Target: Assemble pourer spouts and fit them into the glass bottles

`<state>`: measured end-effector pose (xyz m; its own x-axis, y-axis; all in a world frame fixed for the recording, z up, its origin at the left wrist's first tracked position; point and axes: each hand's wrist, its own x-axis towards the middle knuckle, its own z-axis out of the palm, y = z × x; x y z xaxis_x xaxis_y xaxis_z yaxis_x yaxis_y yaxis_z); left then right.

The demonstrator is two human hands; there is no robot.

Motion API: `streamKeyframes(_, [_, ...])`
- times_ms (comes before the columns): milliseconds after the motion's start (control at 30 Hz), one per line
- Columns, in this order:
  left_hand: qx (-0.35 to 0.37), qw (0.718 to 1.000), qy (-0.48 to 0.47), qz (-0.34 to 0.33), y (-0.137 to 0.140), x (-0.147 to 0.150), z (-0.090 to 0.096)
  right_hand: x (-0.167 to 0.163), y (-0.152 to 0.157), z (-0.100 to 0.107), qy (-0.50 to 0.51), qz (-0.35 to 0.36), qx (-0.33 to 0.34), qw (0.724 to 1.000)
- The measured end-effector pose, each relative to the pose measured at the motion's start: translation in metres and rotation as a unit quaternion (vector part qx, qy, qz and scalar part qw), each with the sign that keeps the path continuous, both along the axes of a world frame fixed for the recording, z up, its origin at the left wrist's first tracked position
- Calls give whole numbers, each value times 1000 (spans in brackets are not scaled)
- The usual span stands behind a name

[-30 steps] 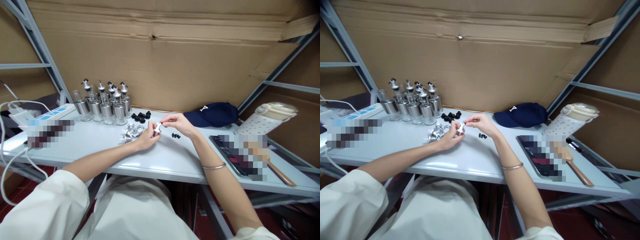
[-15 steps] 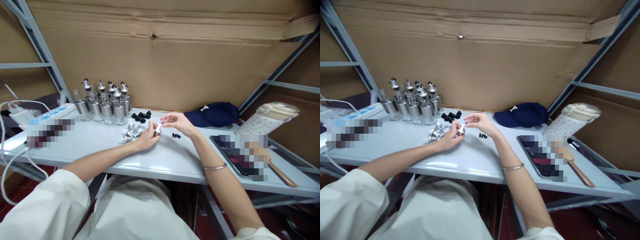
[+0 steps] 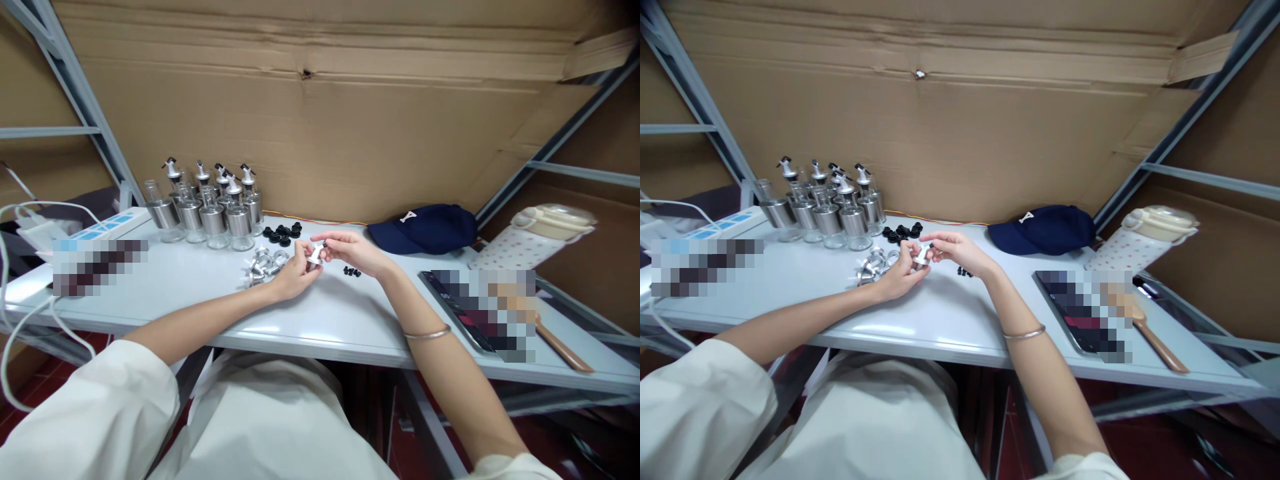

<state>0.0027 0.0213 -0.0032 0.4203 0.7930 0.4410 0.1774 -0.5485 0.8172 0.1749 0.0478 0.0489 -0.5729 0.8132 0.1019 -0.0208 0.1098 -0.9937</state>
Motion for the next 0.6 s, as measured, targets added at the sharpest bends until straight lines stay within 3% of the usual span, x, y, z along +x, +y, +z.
streamKeyframes(300, [15,1000,4,-7,0,0,0,2,-2,0,15,80,-80,993])
streamKeyframes(600, [8,1000,-11,-3,1,-2,0,7,5,-6,43,127,-84,987])
